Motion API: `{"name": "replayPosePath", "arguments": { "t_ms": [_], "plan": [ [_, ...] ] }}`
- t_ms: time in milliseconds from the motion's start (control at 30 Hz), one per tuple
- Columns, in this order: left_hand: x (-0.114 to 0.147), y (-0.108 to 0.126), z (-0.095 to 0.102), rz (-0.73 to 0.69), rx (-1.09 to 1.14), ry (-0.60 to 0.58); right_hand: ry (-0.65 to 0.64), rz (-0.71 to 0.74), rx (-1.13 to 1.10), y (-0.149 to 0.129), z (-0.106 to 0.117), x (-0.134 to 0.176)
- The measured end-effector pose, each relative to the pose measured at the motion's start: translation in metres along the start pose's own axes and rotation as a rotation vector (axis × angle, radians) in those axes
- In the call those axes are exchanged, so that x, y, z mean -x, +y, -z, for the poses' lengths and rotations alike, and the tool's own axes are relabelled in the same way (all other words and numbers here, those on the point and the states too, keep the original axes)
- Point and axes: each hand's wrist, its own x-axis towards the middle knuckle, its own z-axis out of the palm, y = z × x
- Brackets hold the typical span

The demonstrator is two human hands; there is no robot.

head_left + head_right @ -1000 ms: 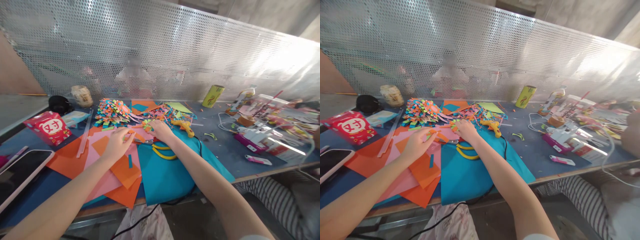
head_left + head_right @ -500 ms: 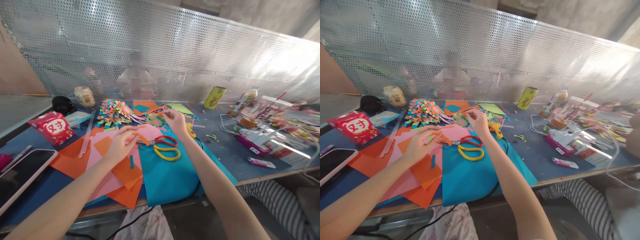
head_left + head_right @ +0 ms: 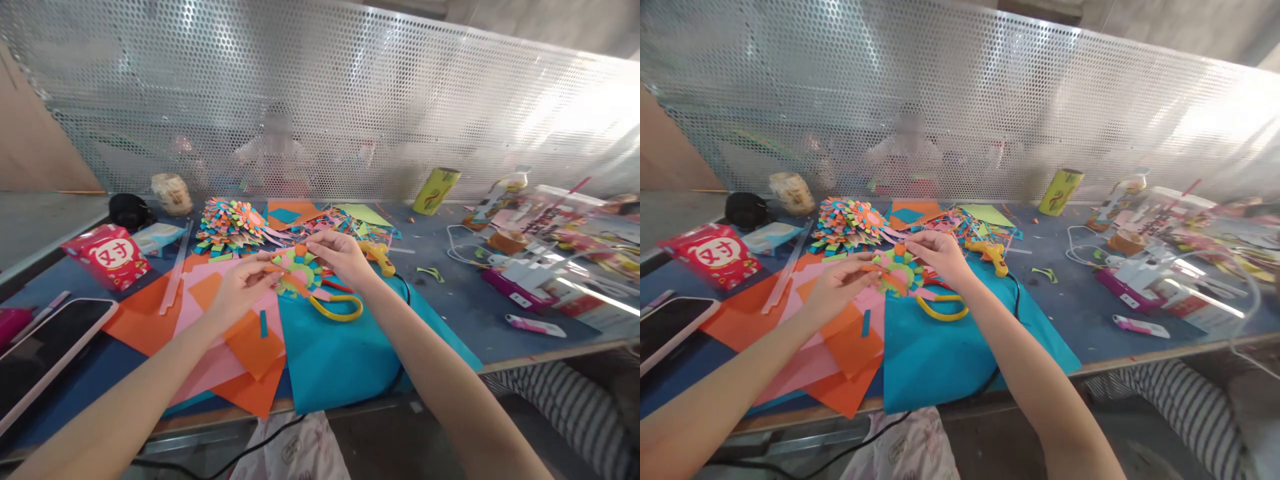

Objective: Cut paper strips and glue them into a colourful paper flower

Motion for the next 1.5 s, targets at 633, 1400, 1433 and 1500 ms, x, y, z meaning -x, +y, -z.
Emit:
{"name": "replayPosePath", "arguments": {
  "t_ms": [633,1400,1433,1500],
  "plan": [
    [-0.008,0.001,0.011,0.083,0.270,0.361,-0.181,-0.067,0.158,0.015,0.006,0.007],
    [-0.006,0.008,0.014,0.070,0.164,0.226,-0.450,0.170,0.654,0.002,0.002,0.024],
    [-0.005,0.010,0.013,0.080,0.154,0.203,-0.449,0.183,0.674,0.000,0.001,0.026],
    [-0.003,0.015,0.012,0.088,0.128,0.150,-0.455,0.201,0.708,-0.003,0.000,0.027]
  ]
}}
